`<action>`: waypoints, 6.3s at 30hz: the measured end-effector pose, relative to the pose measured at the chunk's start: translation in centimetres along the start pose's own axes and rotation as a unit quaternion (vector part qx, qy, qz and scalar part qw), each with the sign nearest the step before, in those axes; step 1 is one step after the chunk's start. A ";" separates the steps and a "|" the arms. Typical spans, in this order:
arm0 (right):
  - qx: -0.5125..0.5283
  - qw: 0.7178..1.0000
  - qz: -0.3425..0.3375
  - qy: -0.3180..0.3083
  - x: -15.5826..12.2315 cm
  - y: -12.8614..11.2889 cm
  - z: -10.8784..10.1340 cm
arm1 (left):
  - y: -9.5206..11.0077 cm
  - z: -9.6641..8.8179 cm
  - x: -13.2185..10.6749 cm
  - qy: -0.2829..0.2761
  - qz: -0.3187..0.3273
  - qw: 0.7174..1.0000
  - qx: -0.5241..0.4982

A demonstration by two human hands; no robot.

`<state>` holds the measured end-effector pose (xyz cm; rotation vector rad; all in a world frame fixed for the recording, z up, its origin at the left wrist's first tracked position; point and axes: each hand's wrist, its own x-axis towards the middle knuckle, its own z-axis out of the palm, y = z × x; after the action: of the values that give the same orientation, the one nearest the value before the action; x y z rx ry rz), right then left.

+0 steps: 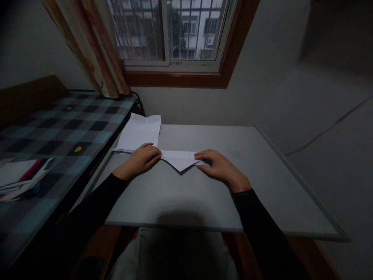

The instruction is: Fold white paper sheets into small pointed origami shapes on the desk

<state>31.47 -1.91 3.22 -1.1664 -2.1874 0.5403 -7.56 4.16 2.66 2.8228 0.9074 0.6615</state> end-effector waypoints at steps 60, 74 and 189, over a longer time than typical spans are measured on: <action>-0.002 0.998 -0.056 0.017 1.2 -0.1 1.6 | 1.8 0.7 0.6 0.015 0.019 0.999 -0.046; -0.027 0.997 -0.066 -0.001 0.3 -1.9 1.0 | 1.8 0.4 -0.1 -0.016 0.038 0.998 -0.042; 0.118 0.990 -0.062 -0.048 3.1 -4.2 4.7 | 2.7 0.8 1.7 0.069 0.078 0.992 -0.075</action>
<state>24.43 -1.84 3.24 -0.8908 -2.1886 0.7920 -4.49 2.95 3.19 2.7595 0.6275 0.9138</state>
